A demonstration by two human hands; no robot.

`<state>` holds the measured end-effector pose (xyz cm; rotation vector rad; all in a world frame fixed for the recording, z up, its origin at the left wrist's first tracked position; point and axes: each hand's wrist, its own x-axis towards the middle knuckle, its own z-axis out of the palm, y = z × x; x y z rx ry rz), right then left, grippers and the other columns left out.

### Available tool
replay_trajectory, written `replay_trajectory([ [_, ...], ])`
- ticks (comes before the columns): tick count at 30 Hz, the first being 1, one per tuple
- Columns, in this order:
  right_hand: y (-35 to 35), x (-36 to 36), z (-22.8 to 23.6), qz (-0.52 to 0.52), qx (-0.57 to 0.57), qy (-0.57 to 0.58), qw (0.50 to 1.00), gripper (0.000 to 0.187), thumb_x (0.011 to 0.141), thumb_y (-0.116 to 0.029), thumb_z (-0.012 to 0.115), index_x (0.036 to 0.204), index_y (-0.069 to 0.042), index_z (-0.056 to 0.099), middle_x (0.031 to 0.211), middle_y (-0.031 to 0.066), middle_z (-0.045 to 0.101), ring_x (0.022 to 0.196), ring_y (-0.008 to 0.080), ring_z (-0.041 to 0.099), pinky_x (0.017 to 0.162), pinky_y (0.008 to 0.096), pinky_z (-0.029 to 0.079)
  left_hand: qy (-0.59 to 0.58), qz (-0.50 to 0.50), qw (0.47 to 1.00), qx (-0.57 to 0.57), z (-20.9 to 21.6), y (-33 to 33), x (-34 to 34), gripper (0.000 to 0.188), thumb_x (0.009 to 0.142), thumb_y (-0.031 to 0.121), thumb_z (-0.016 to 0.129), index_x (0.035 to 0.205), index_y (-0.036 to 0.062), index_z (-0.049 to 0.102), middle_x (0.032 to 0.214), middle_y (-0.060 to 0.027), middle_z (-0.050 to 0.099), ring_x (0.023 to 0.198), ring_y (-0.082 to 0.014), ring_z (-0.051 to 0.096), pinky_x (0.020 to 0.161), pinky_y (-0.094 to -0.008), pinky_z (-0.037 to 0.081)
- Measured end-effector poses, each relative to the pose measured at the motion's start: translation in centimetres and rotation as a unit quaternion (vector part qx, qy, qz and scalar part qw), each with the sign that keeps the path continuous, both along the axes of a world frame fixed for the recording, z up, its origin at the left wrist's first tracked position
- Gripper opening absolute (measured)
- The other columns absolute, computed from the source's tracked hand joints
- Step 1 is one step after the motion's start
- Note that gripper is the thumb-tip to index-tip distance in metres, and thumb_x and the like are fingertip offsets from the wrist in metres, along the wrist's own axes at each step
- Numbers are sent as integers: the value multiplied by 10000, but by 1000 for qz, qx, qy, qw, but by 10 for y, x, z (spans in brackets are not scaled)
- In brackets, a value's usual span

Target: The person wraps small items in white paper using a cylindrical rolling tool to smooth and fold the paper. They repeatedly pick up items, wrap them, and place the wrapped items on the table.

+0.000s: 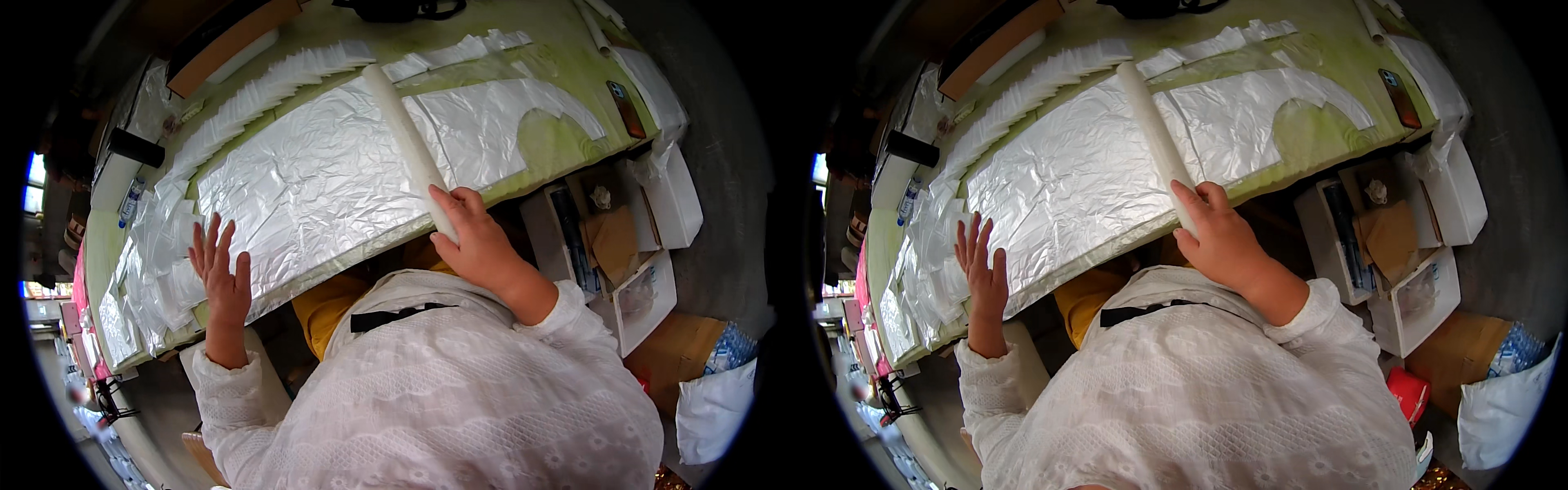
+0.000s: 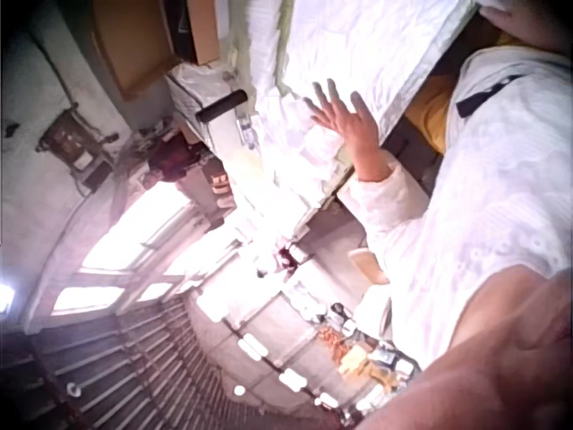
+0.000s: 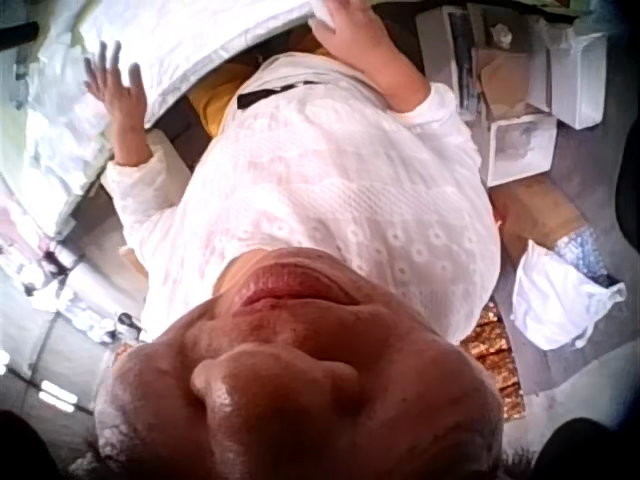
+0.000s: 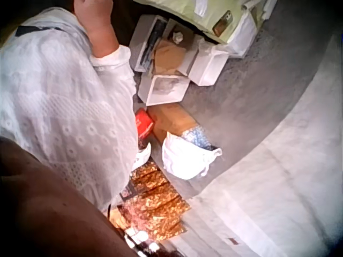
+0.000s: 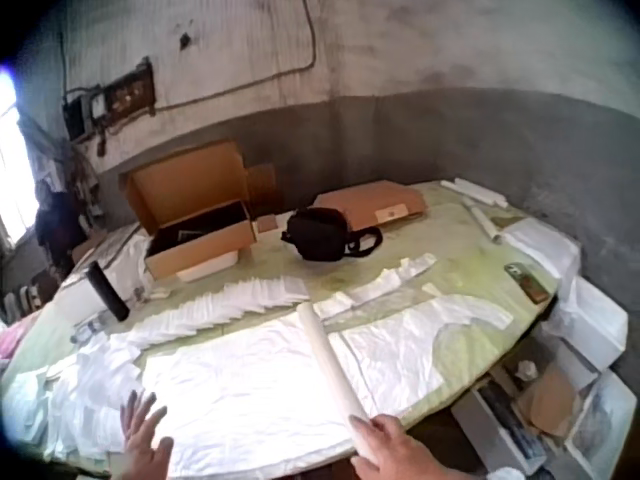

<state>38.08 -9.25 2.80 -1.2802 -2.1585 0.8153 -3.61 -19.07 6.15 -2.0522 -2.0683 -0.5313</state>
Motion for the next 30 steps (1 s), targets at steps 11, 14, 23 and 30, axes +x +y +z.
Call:
replay_trajectory([
  [11, 2, 29, -6, 23, 24, 96, 995, 582, 888, -230, 707, 1436, -115, 549, 1332, 162, 528, 1043, 353, 651, 929, 421, 547, -151, -320, 935, -7, 16, 146, 234, 497, 887, 238, 750, 1361, 133, 643, 1484, -128, 552, 1412, -411, 432, 1152, -527, 358],
  [14, -5, 44, -4, 4, -19, 131, 991, 514, 901, -235, 727, 1375, -90, 591, 1272, 141, 579, 945, 310, 661, 854, 390, 557, -201, -296, 925, -129, 5, 179, 279, 504, 883, 224, 746, 1366, 132, 640, 1447, -140, 565, 1283, -369, 565, 1077, -438, 471],
  [23, -24, 79, -40, -64, -76, 256, 962, 295, 941, -106, 712, 1225, -41, 669, 1126, 92, 639, 724, 135, 586, 673, 259, 505, -205, -189, 902, -329, -28, 222, 324, 333, 883, 324, 750, 1124, 96, 732, 1084, -123, 737, 952, -288, 716, 847, -368, 564],
  [30, -12, 99, -31, -62, -20, 273, 960, 261, 930, -10, 695, 1191, -18, 678, 1159, 83, 647, 876, 122, 602, 752, 241, 498, -360, -121, 849, -368, -33, 229, 312, 263, 889, 268, 694, 1035, 54, 742, 901, -86, 735, 798, -193, 672, 764, -338, 542],
])
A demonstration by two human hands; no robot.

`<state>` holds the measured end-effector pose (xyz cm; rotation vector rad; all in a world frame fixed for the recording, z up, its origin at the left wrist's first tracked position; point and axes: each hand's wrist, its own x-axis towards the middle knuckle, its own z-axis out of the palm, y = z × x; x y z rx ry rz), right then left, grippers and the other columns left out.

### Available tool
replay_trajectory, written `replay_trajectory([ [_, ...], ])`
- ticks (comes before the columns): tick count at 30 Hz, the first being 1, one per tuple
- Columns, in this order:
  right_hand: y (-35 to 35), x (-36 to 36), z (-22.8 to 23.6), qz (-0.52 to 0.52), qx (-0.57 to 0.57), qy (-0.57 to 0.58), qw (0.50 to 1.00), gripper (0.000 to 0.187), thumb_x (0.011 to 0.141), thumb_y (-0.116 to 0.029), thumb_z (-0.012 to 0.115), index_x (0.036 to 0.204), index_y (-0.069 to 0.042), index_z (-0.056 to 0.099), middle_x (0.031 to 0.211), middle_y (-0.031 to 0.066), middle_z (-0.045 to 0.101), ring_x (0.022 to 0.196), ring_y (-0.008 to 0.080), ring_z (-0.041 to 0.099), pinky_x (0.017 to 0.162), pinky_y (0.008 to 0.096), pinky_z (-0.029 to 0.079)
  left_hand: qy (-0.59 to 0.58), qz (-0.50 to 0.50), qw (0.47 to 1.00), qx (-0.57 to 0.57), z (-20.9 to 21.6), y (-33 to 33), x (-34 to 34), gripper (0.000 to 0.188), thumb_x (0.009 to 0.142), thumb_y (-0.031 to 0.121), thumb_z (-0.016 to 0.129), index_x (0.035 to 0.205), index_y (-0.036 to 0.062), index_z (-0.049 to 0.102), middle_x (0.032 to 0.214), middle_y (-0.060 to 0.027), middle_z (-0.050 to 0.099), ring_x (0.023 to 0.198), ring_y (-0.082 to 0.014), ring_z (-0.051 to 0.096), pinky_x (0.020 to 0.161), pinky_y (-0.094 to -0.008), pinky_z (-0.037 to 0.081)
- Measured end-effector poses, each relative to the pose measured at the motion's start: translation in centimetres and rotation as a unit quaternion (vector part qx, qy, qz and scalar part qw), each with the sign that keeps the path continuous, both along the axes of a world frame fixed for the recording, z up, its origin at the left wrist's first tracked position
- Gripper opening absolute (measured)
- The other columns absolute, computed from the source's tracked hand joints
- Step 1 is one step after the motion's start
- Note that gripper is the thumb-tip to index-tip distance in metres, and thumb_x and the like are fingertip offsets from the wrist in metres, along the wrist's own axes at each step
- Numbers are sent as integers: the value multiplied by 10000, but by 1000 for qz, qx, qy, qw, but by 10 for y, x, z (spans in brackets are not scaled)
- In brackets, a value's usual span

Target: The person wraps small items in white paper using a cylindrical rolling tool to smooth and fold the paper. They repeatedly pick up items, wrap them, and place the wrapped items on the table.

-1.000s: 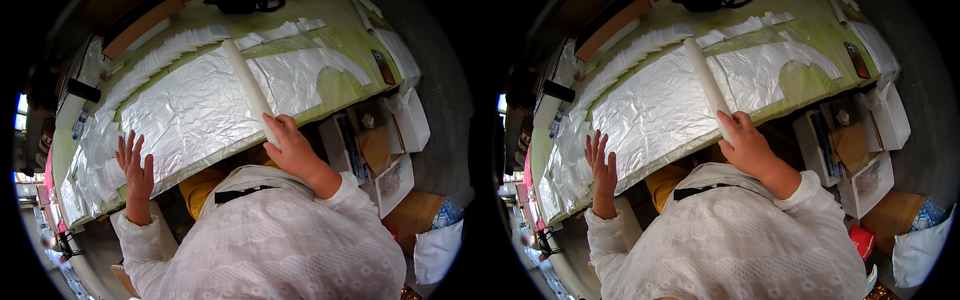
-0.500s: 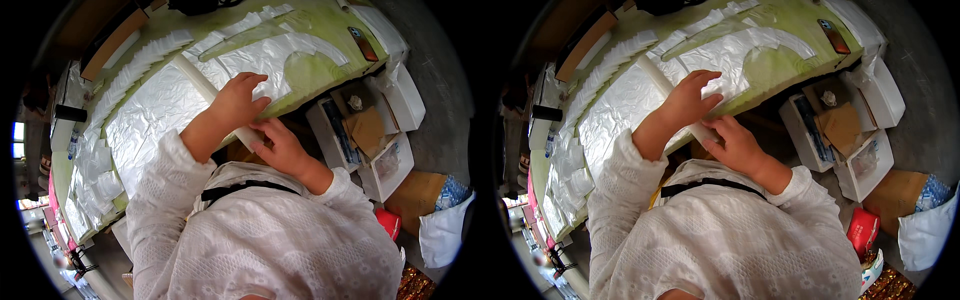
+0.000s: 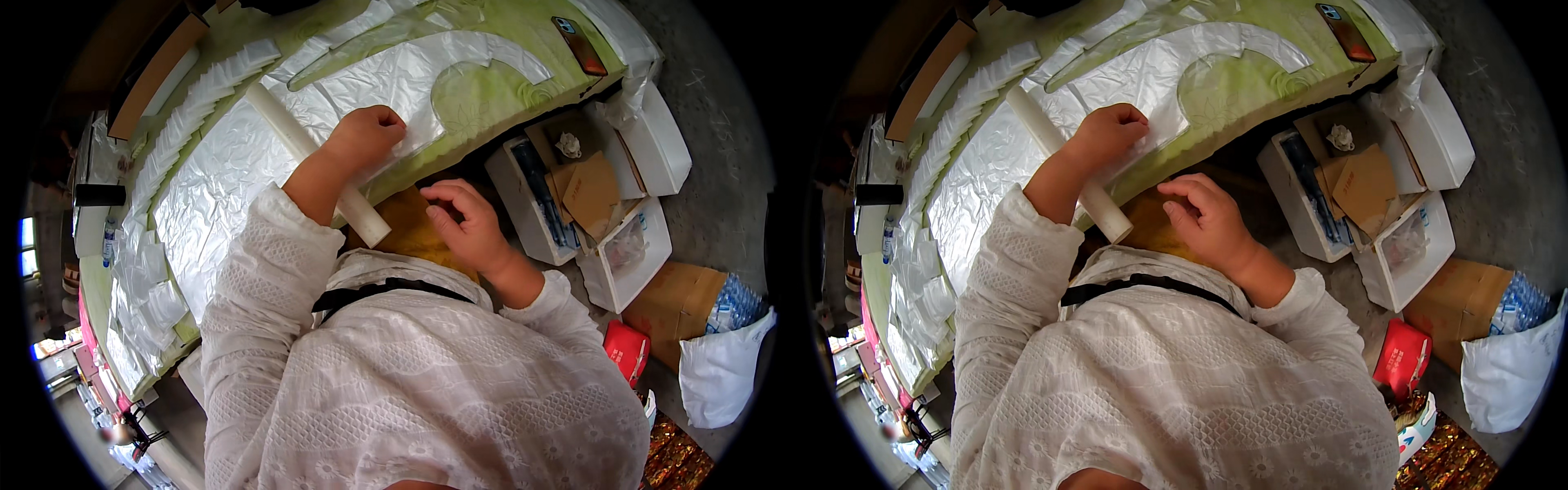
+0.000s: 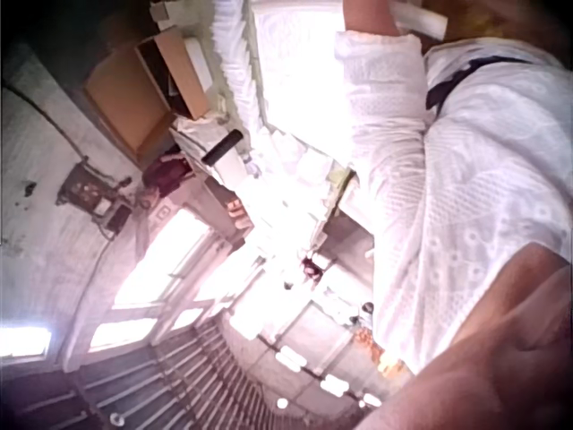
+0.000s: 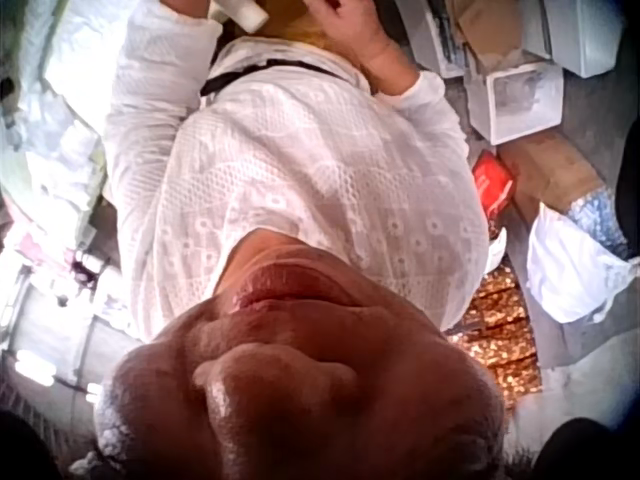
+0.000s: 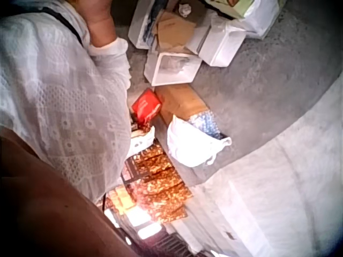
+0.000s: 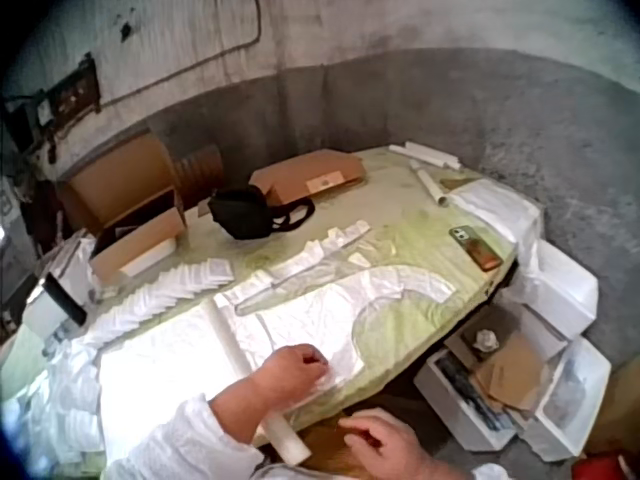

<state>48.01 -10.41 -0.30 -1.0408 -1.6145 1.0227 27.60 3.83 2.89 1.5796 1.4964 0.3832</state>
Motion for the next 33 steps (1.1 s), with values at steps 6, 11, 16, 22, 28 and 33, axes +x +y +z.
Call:
replay_trajectory([
  [6, 48, 5, 21, -58, 271, -103, 955, 309, 850, -38, 728, 1155, -67, 686, 1171, 118, 691, 1033, 345, 624, 959, 430, 484, -17, 2, 1000, -14, 1, 1, -1, 279, 874, 289, 704, 1006, 48, 747, 900, -74, 732, 798, -167, 662, 751, -323, 541],
  [11, 86, -4, 3, -78, 280, -252, 923, 230, 838, -127, 712, 1066, -100, 724, 1111, 53, 702, 1033, 307, 619, 932, 418, 473, -85, 56, 994, -43, -1, 5, -2, 264, 866, 283, 714, 996, 55, 745, 913, -49, 716, 800, -161, 647, 736, -313, 536],
  [16, 101, -3, 6, -45, 201, -282, 937, 186, 820, -131, 706, 1002, -118, 743, 1118, 14, 702, 1015, 293, 606, 904, 435, 465, -165, 138, 971, -102, -1, 3, -13, 233, 859, 275, 730, 980, 77, 724, 908, -13, 671, 802, -142, 607, 714, -304, 521],
  [22, 162, -15, -2, -136, 255, -351, 891, 411, 838, -153, 704, 1249, -158, 692, 1277, 36, 654, 1087, 303, 573, 938, 446, 462, -220, 145, 958, -115, 1, -2, -13, 147, 905, 245, 710, 971, 114, 704, 839, 42, 591, 743, -93, 510, 709, -255, 452],
  [28, 182, -17, 5, -64, 388, -313, 864, 603, 798, -97, 729, 1376, -247, 646, 1459, -36, 565, 1093, 259, 551, 988, 414, 450, -281, 256, 924, -44, 37, 3, 9, 366, 940, 356, 721, 1209, 119, 649, 1066, 39, 614, 917, -89, 519, 833, -292, 471],
  [33, 183, -19, 4, 48, 281, -310, 907, 610, 763, -18, 695, 1338, -217, 669, 1381, -50, 638, 1139, 249, 560, 962, 400, 481, -245, 226, 941, -57, 23, 44, -11, 471, 926, 354, 736, 1277, 70, 600, 1161, -44, 651, 1042, -168, 615, 847, -312, 504],
])
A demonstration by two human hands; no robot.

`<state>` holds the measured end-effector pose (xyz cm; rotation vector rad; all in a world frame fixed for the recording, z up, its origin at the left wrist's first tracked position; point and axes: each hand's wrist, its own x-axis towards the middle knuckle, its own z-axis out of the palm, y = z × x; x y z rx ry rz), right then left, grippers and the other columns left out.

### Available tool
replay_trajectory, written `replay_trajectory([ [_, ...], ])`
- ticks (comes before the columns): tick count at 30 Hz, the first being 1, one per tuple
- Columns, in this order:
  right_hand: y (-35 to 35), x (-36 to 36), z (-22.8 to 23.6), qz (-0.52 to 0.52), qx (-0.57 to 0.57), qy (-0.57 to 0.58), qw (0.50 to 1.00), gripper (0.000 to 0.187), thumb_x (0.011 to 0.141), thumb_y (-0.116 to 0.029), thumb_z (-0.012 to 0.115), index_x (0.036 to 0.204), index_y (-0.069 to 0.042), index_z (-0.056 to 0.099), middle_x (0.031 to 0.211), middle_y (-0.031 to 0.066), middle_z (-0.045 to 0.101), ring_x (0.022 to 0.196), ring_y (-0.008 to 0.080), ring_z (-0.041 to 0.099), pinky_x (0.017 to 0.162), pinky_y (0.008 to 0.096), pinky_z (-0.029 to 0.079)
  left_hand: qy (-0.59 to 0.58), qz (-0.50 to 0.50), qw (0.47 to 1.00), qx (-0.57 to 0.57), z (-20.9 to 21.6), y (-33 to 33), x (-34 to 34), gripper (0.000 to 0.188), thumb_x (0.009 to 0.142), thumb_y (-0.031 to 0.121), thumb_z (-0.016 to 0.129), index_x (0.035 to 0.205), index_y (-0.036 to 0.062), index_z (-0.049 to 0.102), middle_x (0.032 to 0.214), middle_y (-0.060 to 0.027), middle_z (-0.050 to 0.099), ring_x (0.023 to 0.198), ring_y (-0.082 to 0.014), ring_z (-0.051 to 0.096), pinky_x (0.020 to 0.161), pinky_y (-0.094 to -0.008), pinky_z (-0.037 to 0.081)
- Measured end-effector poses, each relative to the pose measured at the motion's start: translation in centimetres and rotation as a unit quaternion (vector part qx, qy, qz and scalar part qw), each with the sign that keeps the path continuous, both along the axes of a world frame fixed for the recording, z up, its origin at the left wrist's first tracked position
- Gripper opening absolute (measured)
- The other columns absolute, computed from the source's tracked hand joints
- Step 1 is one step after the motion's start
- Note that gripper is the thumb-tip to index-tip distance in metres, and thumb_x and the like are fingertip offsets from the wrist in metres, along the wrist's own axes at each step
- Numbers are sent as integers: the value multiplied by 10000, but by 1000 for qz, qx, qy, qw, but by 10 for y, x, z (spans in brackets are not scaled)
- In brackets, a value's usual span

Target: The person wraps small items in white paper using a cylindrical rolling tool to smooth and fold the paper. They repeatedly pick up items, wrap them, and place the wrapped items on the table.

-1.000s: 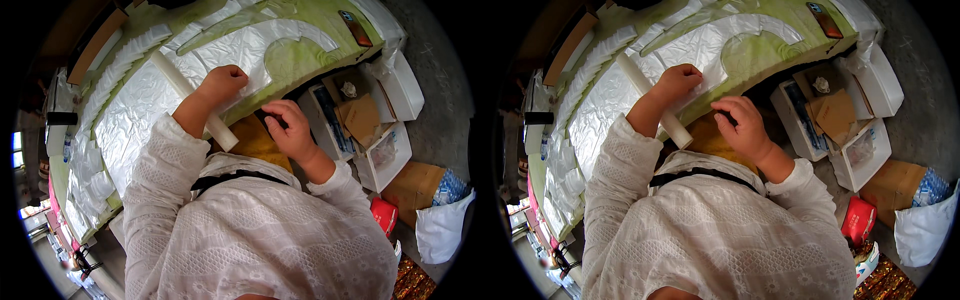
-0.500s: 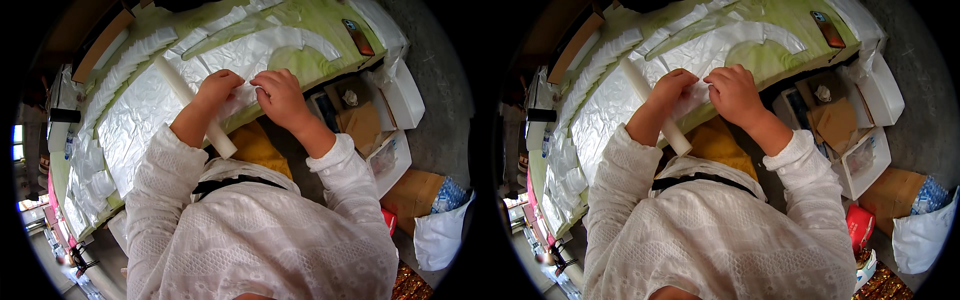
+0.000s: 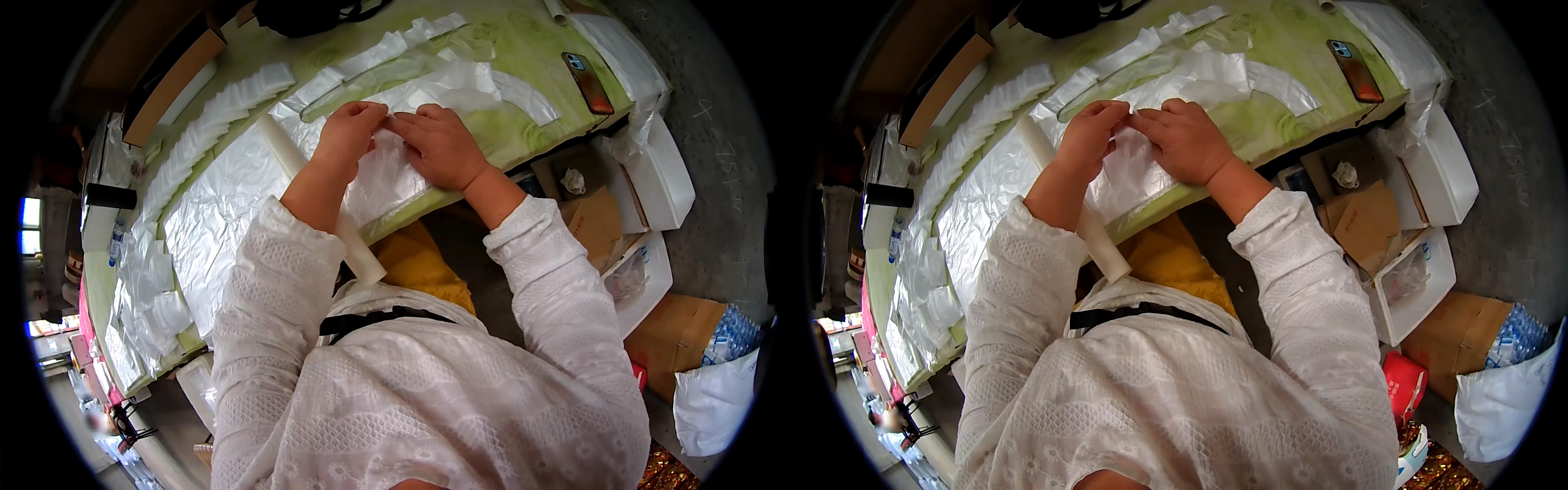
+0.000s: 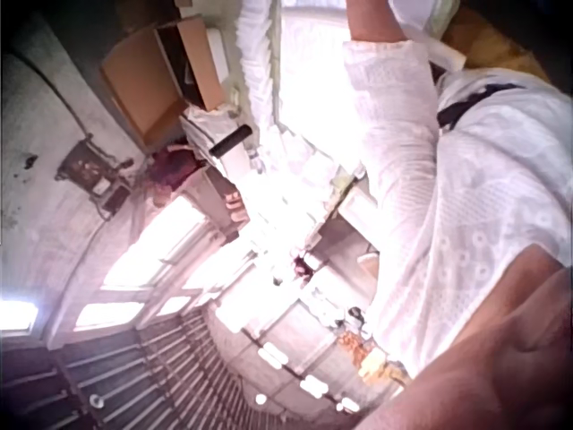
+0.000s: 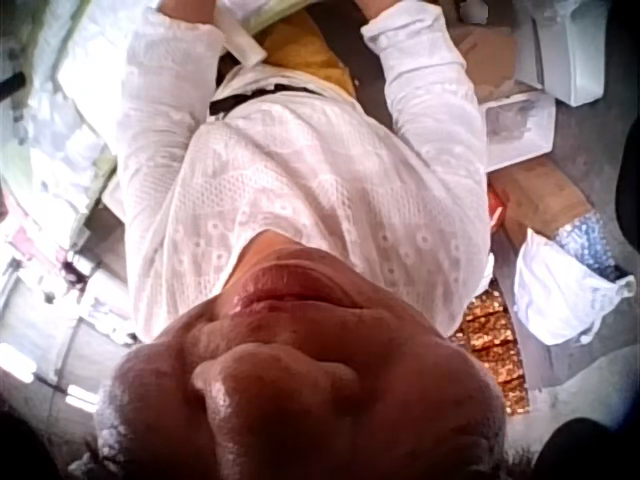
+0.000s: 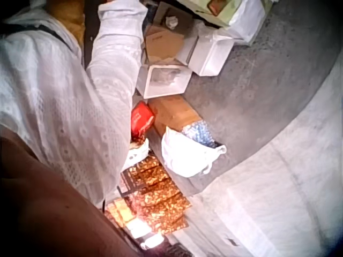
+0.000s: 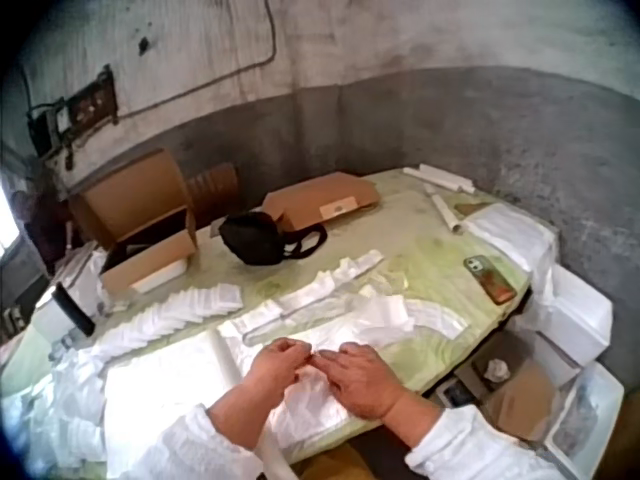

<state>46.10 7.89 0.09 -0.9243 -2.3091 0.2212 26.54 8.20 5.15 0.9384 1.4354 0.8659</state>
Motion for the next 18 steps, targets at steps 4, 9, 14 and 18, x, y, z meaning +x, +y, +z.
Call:
replay_trajectory([
  [4, 4, -1, -3, 21, 65, 39, 997, 562, 761, -14, 684, 1302, -167, 674, 1321, 2, 663, 1183, 296, 559, 1006, 422, 494, 74, 56, 990, 106, -14, 1, 18, 581, 888, 355, 758, 1360, 70, 577, 1146, -66, 679, 1085, -198, 640, 880, -357, 538],
  [9, 5, 5, -1, 102, 85, 35, 991, 483, 776, -20, 686, 1251, -110, 682, 1267, 62, 668, 1282, 341, 536, 1074, 455, 478, 257, -113, 951, 130, 2, 38, 35, 636, 854, 274, 731, 1442, 112, 553, 1079, -94, 723, 957, -213, 707, 821, -351, 575],
  [14, 3, -1, 1, 58, 23, 77, 995, 393, 796, -18, 674, 1182, -89, 688, 1230, 106, 680, 1223, 384, 582, 1072, 462, 480, 282, -31, 938, 201, -7, 51, 5, 535, 859, 203, 680, 1382, 111, 619, 939, -73, 729, 769, -196, 702, 729, -336, 566],
  [18, 11, -3, -19, -56, 0, 94, 994, 250, 818, -66, 658, 1066, -45, 681, 1124, 150, 696, 1109, 388, 631, 1051, 473, 465, -22, 161, 966, 202, 28, -4, -28, 552, 954, 169, 715, 1460, 75, 515, 1184, -83, 632, 1081, -197, 625, 905, -342, 544],
])
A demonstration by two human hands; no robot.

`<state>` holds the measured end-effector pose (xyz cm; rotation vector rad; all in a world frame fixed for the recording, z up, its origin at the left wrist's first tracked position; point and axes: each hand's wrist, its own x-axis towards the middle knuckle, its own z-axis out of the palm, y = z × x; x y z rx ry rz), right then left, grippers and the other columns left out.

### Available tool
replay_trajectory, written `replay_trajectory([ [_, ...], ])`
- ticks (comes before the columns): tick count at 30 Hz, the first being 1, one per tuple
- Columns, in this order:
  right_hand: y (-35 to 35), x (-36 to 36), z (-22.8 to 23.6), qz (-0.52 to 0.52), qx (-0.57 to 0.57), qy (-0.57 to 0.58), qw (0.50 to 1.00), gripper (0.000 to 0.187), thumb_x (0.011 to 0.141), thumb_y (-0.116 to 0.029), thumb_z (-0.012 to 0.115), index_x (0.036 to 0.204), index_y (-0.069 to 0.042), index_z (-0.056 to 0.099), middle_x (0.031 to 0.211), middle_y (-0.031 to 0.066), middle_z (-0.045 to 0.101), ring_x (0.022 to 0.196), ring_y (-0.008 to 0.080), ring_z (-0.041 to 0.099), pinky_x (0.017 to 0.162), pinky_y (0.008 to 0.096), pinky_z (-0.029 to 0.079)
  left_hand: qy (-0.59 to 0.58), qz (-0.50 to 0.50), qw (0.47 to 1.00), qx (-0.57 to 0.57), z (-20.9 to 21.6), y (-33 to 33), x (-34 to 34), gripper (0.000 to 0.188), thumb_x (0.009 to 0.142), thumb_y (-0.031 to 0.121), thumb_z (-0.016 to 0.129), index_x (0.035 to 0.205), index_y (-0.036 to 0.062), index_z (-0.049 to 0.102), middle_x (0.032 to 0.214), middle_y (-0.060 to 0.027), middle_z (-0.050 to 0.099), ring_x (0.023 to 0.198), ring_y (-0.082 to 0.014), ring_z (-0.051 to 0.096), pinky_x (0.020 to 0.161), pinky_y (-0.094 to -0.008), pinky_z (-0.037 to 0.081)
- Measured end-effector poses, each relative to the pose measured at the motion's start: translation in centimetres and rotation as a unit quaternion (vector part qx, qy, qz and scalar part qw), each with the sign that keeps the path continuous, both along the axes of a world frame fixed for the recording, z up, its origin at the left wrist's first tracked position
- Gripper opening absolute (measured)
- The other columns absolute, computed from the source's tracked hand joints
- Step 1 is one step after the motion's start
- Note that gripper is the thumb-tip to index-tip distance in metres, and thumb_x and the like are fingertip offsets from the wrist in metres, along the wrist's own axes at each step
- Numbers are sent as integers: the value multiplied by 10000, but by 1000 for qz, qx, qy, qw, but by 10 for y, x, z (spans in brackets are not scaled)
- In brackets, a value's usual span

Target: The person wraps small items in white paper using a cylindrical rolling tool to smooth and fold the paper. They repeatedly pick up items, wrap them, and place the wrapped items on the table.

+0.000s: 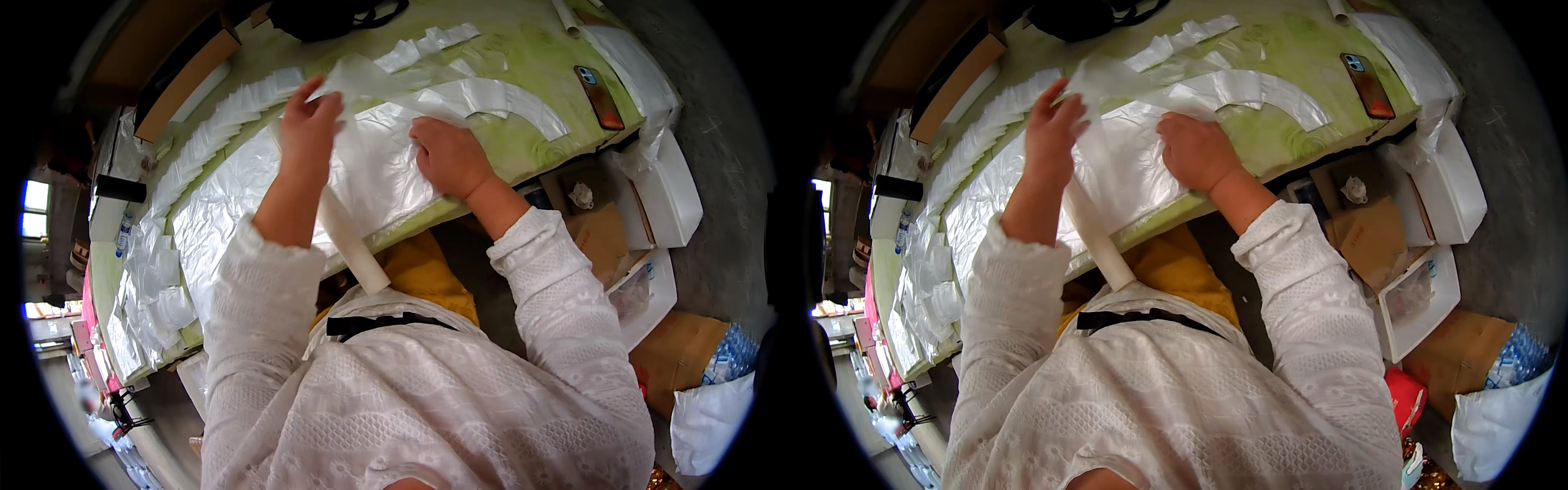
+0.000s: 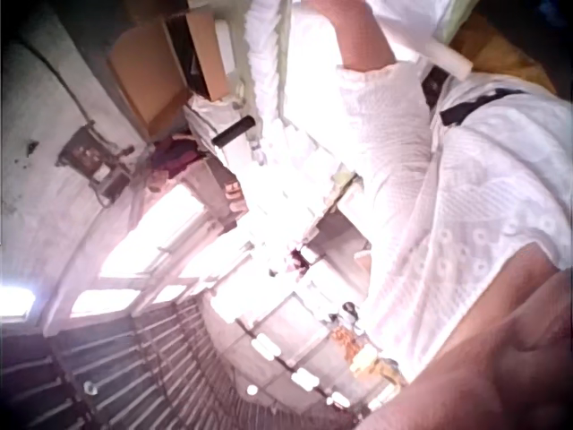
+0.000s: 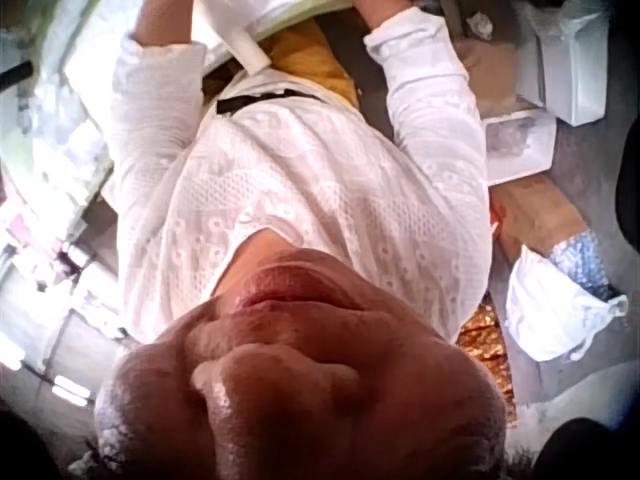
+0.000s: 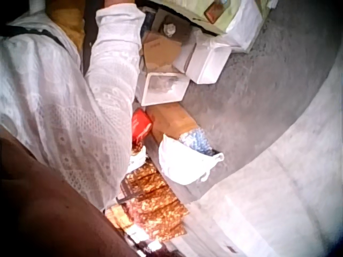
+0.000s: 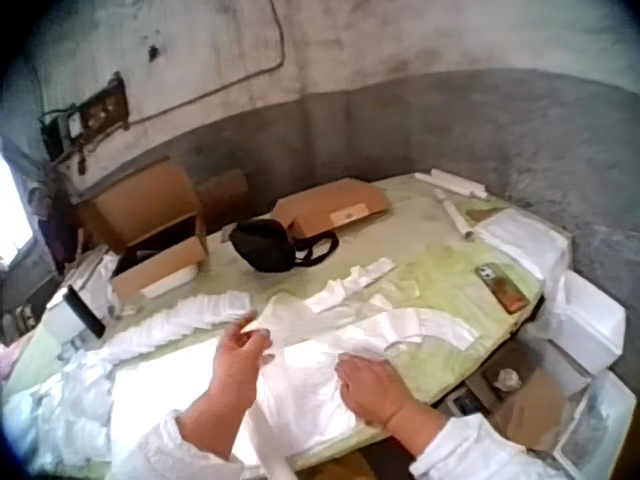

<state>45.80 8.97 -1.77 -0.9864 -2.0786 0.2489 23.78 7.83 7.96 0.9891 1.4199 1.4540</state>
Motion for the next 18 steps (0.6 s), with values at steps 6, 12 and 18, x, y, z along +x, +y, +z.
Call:
replay_trajectory([
  [6, 7, 1, -4, -59, 84, -36, 994, 193, 796, -114, 689, 977, -47, 691, 1082, 115, 702, 1103, 337, 625, 1007, 465, 463, 17, 187, 982, -25, -29, -131, -127, 557, 940, 99, 696, 1456, 88, 486, 987, 7, 653, 913, -82, 602, 755, -264, 470],
  [12, 8, 2, 1, -34, 80, -50, 995, 180, 791, -101, 685, 963, -51, 681, 1086, 111, 703, 1074, 332, 634, 973, 463, 486, 248, 225, 935, -118, -80, -191, -207, 689, 913, 80, 721, 1533, 93, 422, 1143, -60, 615, 1051, -152, 587, 832, -308, 516],
  [18, 7, 7, -1, -57, 109, -117, 985, 196, 809, -110, 689, 1002, -73, 692, 1179, 110, 692, 1180, 368, 590, 1032, 495, 453, 572, 111, 806, 108, -64, -151, -124, 472, 923, 68, 684, 1383, 152, 612, 1508, -129, 484, 1451, -420, 358, 1168, -503, 353],
])
